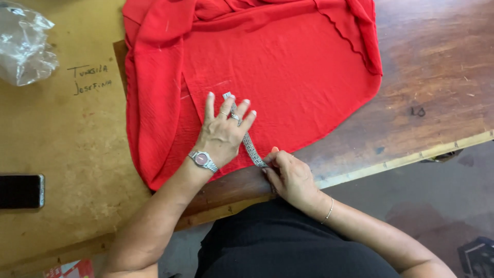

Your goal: Measuring and marking a red garment with white chalk on a wooden workbench using a flexible measuring tape.

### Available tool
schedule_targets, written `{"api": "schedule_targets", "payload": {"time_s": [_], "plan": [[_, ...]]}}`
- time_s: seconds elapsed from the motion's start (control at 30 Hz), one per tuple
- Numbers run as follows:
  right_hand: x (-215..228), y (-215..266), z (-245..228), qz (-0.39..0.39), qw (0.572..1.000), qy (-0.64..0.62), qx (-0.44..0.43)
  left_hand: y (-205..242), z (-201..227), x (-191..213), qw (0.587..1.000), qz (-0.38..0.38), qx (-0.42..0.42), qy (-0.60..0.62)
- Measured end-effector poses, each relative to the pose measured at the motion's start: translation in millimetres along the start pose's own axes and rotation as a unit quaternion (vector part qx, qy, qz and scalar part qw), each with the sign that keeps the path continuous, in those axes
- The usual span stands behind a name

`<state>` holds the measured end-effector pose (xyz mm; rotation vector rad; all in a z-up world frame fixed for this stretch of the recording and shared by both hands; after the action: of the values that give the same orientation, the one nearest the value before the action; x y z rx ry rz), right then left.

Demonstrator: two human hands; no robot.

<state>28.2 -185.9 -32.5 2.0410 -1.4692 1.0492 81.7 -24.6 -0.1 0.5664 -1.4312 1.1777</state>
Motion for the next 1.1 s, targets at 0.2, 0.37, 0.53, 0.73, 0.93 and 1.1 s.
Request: {"api": "schedule_targets", "payload": {"time_s": [0.2,0.37,0.53,0.73,0.93,1.1], "plan": [[58.2,20.0,-13.7,-0.032,0.899,-0.349,-0.264,8.1,76.5,4.1,0.886,-0.105,0.002,0.452],[137.3,34.5,57.5,0.076,0.922,-0.295,-0.238,-2.0,63.3,-9.4,0.771,-0.175,0.088,0.605],[157.1,45.1,93.2,0.142,0.944,-0.196,-0.226,-47.8,46.6,-14.5,0.757,-0.148,0.081,0.631],[120.5,27.4,99.9,0.173,0.958,0.014,-0.229,-139.2,-2.9,-85.1,0.98,-0.086,0.046,0.176],[96.7,0.2,92.7,0.125,0.953,-0.094,-0.26,-138.1,20.1,-59.3,0.98,0.183,0.06,0.045],[97.2,-0.4,103.0,0.178,0.953,-0.09,-0.229,-79.1,77.7,-63.1,0.968,0.211,-0.027,0.131]]}}
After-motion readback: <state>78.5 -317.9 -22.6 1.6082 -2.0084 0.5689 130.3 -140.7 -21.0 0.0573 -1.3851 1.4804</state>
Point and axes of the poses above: each hand's wrist, its own y-axis away from the middle knuckle, its own x-axis out of the back of the hand, z = x × y, the point moved 9 cm from there along -y, towards the middle knuckle, and after that the axes turned 11 degrees about z, right-handed, at the moved point
